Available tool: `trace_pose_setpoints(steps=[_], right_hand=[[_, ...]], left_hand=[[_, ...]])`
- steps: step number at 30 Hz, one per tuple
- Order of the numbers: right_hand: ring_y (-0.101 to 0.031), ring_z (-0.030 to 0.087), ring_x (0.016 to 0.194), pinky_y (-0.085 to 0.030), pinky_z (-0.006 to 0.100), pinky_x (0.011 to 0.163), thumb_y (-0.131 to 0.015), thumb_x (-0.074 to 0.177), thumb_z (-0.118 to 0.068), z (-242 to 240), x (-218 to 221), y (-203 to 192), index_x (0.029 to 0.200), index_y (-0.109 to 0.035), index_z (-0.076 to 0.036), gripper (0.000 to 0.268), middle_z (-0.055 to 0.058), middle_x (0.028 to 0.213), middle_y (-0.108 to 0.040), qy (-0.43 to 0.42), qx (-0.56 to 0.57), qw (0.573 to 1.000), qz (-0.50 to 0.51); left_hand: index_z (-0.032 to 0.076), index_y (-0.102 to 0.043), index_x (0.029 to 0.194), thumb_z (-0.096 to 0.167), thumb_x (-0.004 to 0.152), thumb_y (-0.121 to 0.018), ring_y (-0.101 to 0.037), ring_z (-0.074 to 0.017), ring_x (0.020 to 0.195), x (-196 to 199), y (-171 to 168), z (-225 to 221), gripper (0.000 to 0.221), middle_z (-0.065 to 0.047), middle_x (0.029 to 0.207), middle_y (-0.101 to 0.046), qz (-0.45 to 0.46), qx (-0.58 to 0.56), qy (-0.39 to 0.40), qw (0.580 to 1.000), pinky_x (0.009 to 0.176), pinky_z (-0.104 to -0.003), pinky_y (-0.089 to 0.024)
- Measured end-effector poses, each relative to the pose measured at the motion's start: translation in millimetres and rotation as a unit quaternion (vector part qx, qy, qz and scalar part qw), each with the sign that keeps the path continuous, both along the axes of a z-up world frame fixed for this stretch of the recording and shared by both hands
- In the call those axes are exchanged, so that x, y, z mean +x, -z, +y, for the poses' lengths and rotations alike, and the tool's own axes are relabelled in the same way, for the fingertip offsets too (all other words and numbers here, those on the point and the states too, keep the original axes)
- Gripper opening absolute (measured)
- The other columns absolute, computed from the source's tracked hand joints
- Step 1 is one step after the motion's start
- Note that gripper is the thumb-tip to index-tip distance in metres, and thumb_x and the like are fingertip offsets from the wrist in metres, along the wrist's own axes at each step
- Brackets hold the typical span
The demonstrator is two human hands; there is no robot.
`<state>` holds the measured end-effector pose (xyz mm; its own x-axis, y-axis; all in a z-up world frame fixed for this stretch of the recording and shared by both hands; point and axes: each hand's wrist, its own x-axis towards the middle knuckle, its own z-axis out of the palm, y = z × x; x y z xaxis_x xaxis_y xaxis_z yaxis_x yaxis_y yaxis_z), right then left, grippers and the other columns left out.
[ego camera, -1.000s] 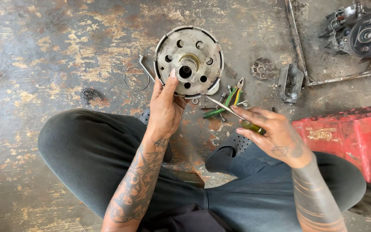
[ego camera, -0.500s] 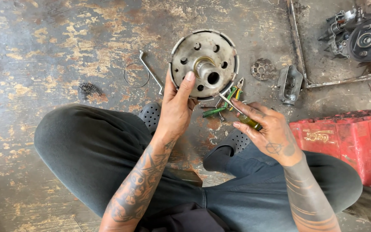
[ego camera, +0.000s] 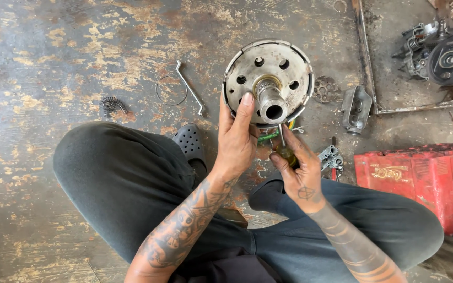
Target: The person sits on the workshop floor assembling a motorcycle clutch. They fit the clutch hub into the housing, tighten a nut with a screwdriver, press the assembly together by hand, and attach a gear-side plate, handling springs, plates and small parts laid out on the floor.
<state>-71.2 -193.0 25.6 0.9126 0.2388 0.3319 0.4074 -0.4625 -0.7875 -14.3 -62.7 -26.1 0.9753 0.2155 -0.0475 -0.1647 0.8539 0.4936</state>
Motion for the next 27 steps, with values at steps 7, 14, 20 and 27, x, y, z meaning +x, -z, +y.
trace_pose_setpoints(steps=[7, 14, 20, 27], right_hand=[[-0.066, 0.022, 0.073, -0.045, 0.032, 0.056, -0.080, 0.088, -0.015, -22, 21, 2, 0.139, -0.064, -0.012, 0.053, 0.018, 0.108, -0.072, -0.010, -0.043, 0.999, -0.007], [-0.068, 0.029, 0.079, -0.054, 0.039, 0.064, -0.075, 0.096, -0.014, -27, 24, -26, 0.139, -0.067, -0.011, 0.044, 0.019, 0.108, -0.069, -0.001, -0.198, 0.974, -0.115], [-0.071, 0.029, 0.077, -0.056, 0.038, 0.059, -0.077, 0.093, -0.020, -32, 24, -43, 0.137, -0.070, -0.015, 0.045, 0.015, 0.103, -0.071, -0.023, -0.248, 0.965, -0.085], [-0.070, 0.031, 0.079, -0.054, 0.045, 0.063, -0.077, 0.090, -0.012, -13, 10, -27, 0.142, -0.063, -0.012, 0.053, 0.023, 0.103, -0.071, -0.004, -0.074, 0.996, 0.040]], left_hand=[[0.021, -0.044, 0.152, 0.023, 0.109, -0.059, -0.072, -0.0313, 0.108, 11, -3, 19, 0.045, -0.017, 0.124, -0.069, -0.015, -0.026, 0.009, 0.999, 0.091, -0.053, -0.062], [0.020, -0.052, 0.144, 0.020, 0.110, -0.057, -0.073, -0.0323, 0.108, 11, -9, 31, 0.034, -0.016, 0.124, -0.071, -0.020, -0.067, 0.003, 0.998, 0.091, -0.050, -0.065], [0.025, -0.050, 0.146, 0.019, 0.109, -0.060, -0.072, -0.0313, 0.111, 12, 3, 23, 0.039, -0.012, 0.126, -0.072, -0.009, -0.048, 0.002, 0.999, 0.092, -0.050, -0.064], [0.024, -0.054, 0.142, 0.018, 0.107, -0.061, -0.073, -0.0297, 0.108, 10, 19, 5, 0.036, -0.013, 0.124, -0.073, 0.011, -0.039, -0.014, 0.999, 0.090, -0.048, -0.066]])
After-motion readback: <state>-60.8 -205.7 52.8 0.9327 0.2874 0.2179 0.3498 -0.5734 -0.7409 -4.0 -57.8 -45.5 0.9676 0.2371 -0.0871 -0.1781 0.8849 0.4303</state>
